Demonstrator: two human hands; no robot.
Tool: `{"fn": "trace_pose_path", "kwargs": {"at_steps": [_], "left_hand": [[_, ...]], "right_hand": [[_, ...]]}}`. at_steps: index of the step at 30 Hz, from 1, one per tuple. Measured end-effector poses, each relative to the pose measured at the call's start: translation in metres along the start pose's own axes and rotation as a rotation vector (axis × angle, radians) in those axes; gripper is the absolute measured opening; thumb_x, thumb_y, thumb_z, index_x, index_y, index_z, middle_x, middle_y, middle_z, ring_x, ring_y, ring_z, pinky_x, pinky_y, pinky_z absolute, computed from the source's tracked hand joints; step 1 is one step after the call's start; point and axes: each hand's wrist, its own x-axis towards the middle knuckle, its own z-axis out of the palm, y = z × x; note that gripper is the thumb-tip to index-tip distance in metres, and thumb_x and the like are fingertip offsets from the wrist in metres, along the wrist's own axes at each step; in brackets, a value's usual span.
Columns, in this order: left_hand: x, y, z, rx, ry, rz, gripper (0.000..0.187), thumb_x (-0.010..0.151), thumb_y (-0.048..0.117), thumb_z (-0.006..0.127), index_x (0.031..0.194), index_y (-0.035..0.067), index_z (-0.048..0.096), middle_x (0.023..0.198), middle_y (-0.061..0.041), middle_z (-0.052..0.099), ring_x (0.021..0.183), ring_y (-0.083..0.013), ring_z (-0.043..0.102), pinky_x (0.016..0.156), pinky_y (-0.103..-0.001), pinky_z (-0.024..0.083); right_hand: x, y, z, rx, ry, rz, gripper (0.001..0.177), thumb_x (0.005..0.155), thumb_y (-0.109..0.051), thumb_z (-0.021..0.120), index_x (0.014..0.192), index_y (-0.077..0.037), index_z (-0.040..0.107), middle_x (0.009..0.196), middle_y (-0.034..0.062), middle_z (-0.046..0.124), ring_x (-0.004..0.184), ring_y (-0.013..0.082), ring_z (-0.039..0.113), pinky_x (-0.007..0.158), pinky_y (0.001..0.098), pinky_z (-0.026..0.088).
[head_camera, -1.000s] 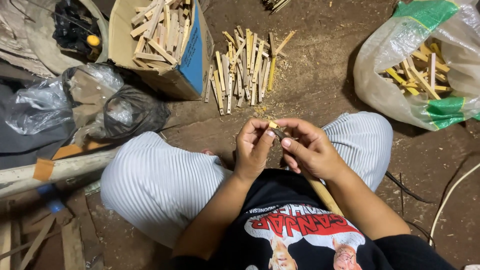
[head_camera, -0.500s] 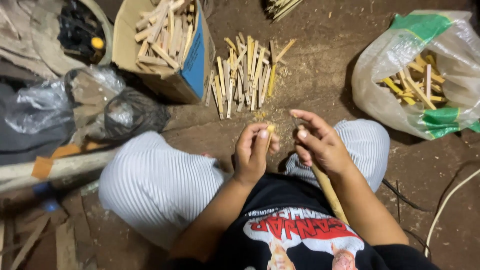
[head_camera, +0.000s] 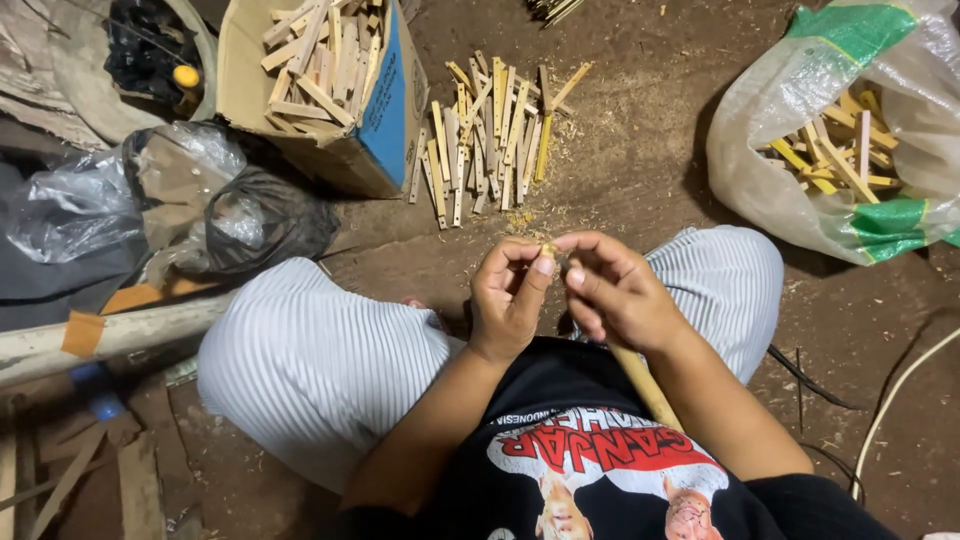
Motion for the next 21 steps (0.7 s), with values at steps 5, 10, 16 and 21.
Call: {"fn": "trace_pose_path", "kwargs": {"at_steps": [5, 10, 16, 21], "left_hand": [[0.0, -0.004, 0.004, -0.06, -0.014, -0.009, 0.015, 0.098, 0.007, 0.067, 0.1, -0.006, 0.061, 0.082, -0.015, 0.064, 0.063, -0.0155, 0.062, 0.055, -0.026, 0.051], [-0.004, -0.013, 0.0, -0.052, -0.009, 0.015, 0.015, 0.098, 0.007, 0.066, 0.103, -0.006, 0.061, 0.094, -0.014, 0.063, 0.082, -0.0159, 0.063, 0.071, -0.029, 0.053], [-0.013, -0.024, -0.004, -0.084, 0.041, -0.09, 0.016, 0.1, 0.009, 0.066, 0.101, -0.006, 0.06, 0.092, -0.016, 0.066, 0.068, -0.0125, 0.061, 0.052, -0.021, 0.051], [-0.019, -0.005, 0.011, -0.215, 0.03, -0.155, 0.018, 0.099, 0.008, 0.066, 0.101, -0.009, 0.061, 0.074, -0.019, 0.063, 0.055, -0.0177, 0.061, 0.044, -0.023, 0.05]], "right_hand": [[0.004, -0.009, -0.003, 0.053, 0.083, 0.0, 0.041, 0.099, 0.001, 0.051, 0.139, 0.004, 0.046, 0.079, 0.0088, 0.046, 0.042, 0.0097, 0.048, 0.028, 0.0209, 0.044], [-0.002, -0.012, 0.02, 0.137, 0.023, 0.022, 0.048, 0.097, 0.002, 0.055, 0.143, 0.005, 0.041, 0.081, 0.0107, 0.047, 0.04, 0.0107, 0.049, 0.028, 0.0227, 0.046], [0.005, -0.007, 0.011, 0.022, 0.013, 0.024, 0.041, 0.097, 0.005, 0.053, 0.137, 0.008, 0.048, 0.077, 0.0117, 0.048, 0.04, 0.0134, 0.052, 0.028, 0.0254, 0.048], [0.019, 0.012, -0.041, -0.07, 0.135, 0.026, 0.036, 0.101, 0.003, 0.047, 0.137, 0.003, 0.051, 0.08, 0.0101, 0.047, 0.045, 0.0094, 0.047, 0.03, 0.0209, 0.042]]}}
